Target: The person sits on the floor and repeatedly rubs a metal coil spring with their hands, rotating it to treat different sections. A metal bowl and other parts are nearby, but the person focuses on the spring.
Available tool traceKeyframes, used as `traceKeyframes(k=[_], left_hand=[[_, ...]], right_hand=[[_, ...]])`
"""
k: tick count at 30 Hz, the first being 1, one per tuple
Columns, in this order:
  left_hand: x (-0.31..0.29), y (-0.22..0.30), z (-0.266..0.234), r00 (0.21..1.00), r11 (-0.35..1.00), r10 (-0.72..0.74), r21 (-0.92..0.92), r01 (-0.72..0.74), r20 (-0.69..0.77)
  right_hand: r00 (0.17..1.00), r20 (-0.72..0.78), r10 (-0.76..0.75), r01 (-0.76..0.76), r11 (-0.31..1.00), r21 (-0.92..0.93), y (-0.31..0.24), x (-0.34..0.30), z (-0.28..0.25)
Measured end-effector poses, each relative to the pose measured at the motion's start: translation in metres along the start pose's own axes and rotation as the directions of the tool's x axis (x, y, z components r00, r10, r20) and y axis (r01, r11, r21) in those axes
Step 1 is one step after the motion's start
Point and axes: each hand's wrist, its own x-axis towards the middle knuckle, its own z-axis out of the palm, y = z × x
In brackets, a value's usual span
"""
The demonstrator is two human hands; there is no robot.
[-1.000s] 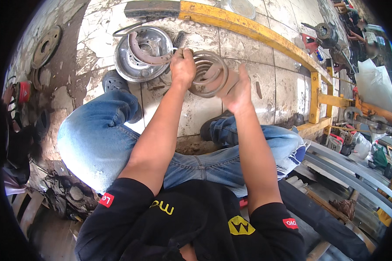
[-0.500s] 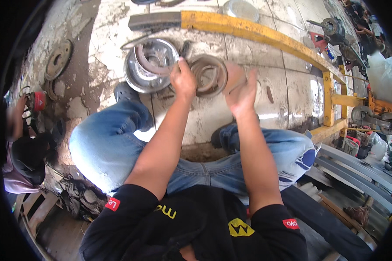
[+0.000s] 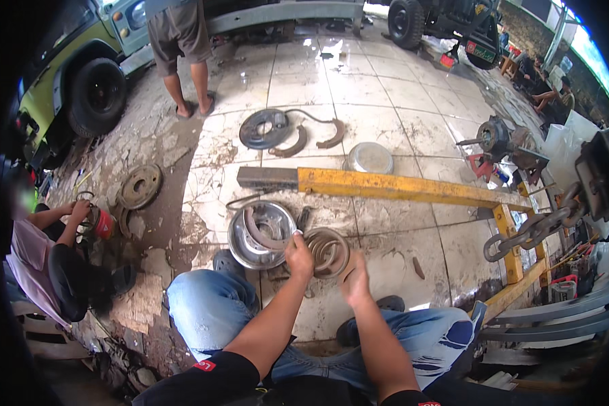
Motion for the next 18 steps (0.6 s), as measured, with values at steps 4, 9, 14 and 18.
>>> traceKeyframes(k=[4, 9, 14, 18], left_hand=[[0.006, 0.004, -0.017, 0.996, 0.998, -0.051, -0.016, 0.052, 0.076], [0.012, -0.024, -0.014, 0.999, 0.998, -0.026, 0.047, 0.028, -0.038], [0.019, -0.036, -0.012, 0.999, 0.999, -0.032, 0.016, 0.033, -0.021], [0.017, -0.029, -0.021, 0.997, 0.997, -0.066, 0.026, 0.067, -0.031]], right_hand=[[0.994, 0.042, 0.103, -0.108, 0.986, 0.128, -0.001, -0.006, 0.018], [0.999, -0.034, 0.005, 0.005, 0.953, 0.303, -0.047, -0.010, 0.036], [0.996, 0.023, 0.089, -0.090, 0.991, 0.098, -0.001, -0.007, 0.022], [0.979, 0.192, 0.071, -0.128, 0.945, 0.302, -0.020, -0.003, 0.026]])
